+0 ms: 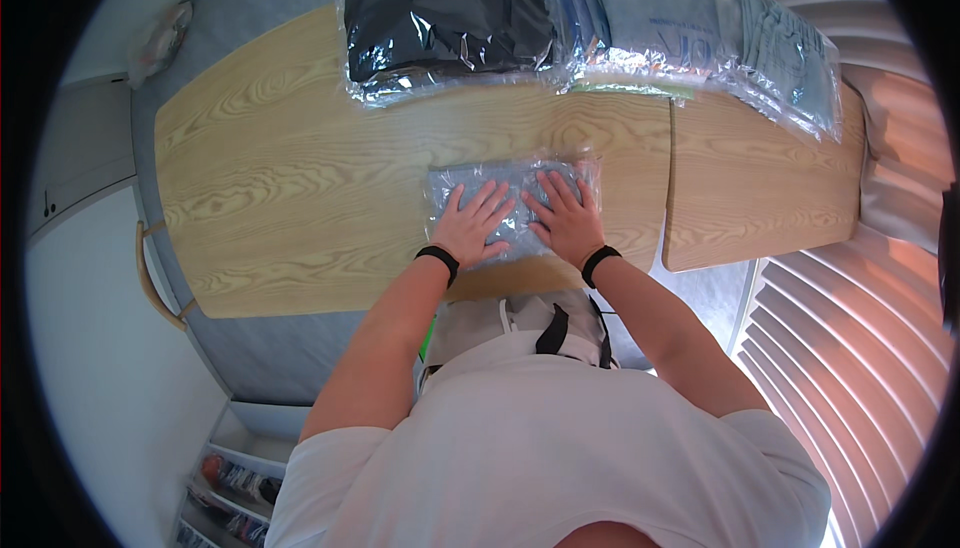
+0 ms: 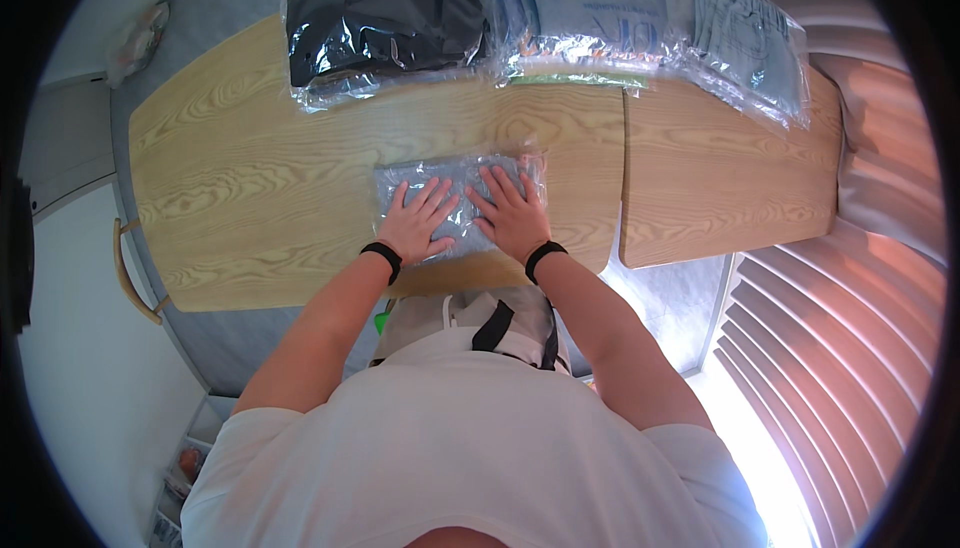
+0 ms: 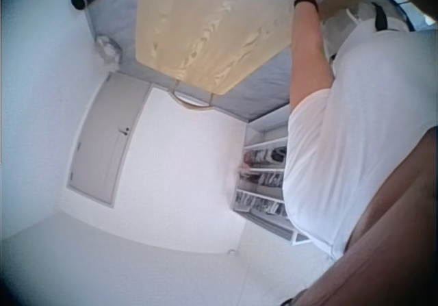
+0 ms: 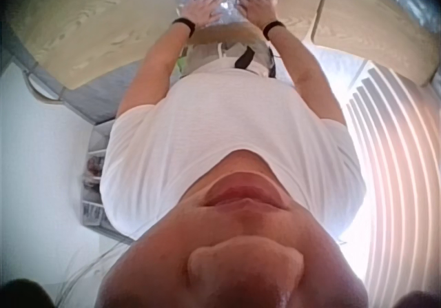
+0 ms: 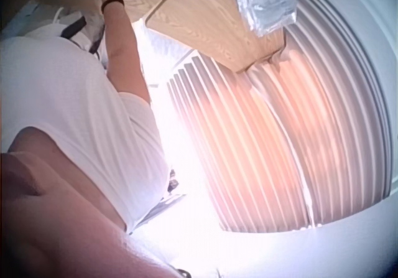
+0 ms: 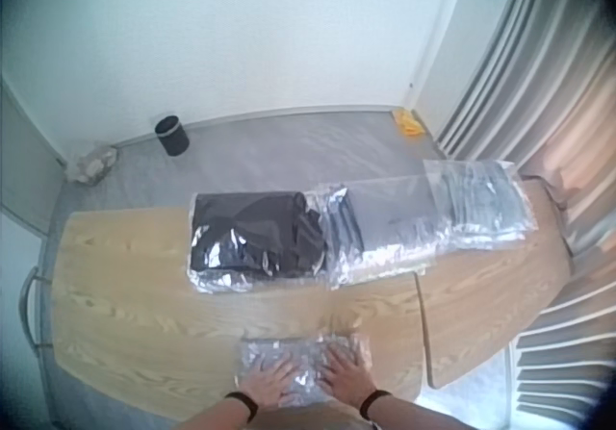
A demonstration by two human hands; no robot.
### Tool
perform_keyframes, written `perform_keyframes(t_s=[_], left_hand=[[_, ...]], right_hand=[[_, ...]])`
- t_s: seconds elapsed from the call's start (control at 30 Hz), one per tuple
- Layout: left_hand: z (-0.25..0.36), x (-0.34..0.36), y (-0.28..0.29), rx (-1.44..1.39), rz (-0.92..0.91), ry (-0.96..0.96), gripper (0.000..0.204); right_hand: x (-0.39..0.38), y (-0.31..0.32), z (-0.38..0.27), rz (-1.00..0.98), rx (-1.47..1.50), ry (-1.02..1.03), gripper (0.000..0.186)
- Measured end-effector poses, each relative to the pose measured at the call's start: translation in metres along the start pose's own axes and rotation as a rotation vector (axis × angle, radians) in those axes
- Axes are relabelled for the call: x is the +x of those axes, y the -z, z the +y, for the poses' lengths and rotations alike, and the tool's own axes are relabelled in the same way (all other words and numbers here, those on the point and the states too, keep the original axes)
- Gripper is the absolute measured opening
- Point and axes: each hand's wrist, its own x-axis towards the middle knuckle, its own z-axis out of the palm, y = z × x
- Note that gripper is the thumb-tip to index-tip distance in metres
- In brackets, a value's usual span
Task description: The person folds a pair of shorts, places them into a plastic bag, and then organizes several packages of clothing onto a shelf in a stockroom.
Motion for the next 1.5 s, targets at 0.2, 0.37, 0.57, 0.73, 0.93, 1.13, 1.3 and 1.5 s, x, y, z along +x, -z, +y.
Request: perform_keyframes(t_s=[0.2,0.37,0.57,0.73,0.93,1.13,1.3,1.5], left_hand=[[0.0,0.0,0.0,-0.006,-0.035,0.009,0.072],[0.002,-0.002,0.004,-0.011,-0.018,0.007,0.071],[-0.001,-0.01,0.013,-0.119,0.038,-0.008,0.067],[0.015,-0.013,0.02,-0.037,0.14,-0.042,0.065],[0.014,-0.004,0.007,-0.057,0.187,0.179,0.066],[0.01,0.0,-0.001,-0.027,0.148,0.207,0.069],[0.01,0.002,-0.004,-0.006,0.051,0.225,0.071],[0.006,0.007,-0.005,-0.027,0.016,0.221,0.071]], right_hand=[[0.001,0.001,-0.002,-0.05,-0.047,-0.003,0.05],[-0.001,0.0,-0.004,-0.047,-0.063,0.001,0.05],[-0.001,0.019,-0.01,-0.043,0.079,0.0,0.049],[0.001,0.012,-0.037,0.007,-0.089,-0.076,0.048],[0.014,0.001,-0.035,0.043,0.033,-0.087,0.048],[0.016,-0.016,-0.03,-0.007,0.033,-0.061,0.053],[0.016,-0.023,-0.03,-0.113,0.064,-0.074,0.053],[0.017,-0.026,-0.026,-0.11,0.096,-0.083,0.053]])
